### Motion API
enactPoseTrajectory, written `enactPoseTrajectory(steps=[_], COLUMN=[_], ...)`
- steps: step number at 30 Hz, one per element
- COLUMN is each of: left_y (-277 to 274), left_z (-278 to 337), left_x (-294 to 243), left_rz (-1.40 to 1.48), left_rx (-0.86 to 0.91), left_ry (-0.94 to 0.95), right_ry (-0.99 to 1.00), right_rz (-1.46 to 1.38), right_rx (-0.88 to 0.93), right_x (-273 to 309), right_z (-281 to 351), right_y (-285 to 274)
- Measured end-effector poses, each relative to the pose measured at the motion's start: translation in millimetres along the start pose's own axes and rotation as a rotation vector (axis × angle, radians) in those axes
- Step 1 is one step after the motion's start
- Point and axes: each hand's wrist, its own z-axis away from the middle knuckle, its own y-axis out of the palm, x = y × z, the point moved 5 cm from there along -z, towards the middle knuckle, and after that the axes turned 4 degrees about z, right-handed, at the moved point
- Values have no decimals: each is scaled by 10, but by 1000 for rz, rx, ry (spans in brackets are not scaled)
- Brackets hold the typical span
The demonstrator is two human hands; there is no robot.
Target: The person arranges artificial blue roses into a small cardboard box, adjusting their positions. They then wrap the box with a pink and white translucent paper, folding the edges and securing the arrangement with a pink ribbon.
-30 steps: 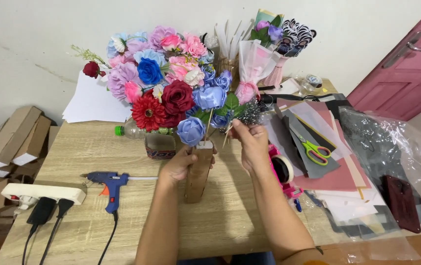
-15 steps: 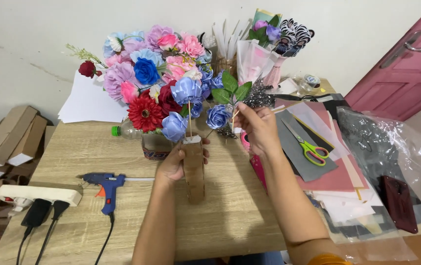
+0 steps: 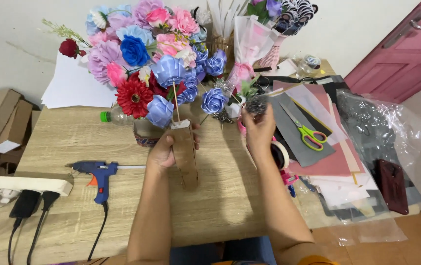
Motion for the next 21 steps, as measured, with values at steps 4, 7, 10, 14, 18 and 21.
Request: enactPoseTrajectory(steps=[4, 7, 10, 14, 18, 21], left_y=[62, 111, 177, -455, 5, 128], left_z=[12, 11, 78, 179, 39, 33], left_x=[88, 126, 155, 437, 357, 369], left_rz=[-30, -41, -91, -137, -13, -86], left_rx=[-5, -82, -170, -342, -73, -48], left_ry=[-11, 27, -2, -50, -144, -96], right_ry=[-73, -167, -27, 61, -16, 103], right_rz=[328, 533, 683, 487, 222, -173], right_rx=[75, 296, 497, 548, 390, 431], right_x=[-308, -755, -1225, -1099, -237, 369], right_z=[223, 347, 465, 492, 367, 305], right_y=[296, 575, 672, 549, 232, 204])
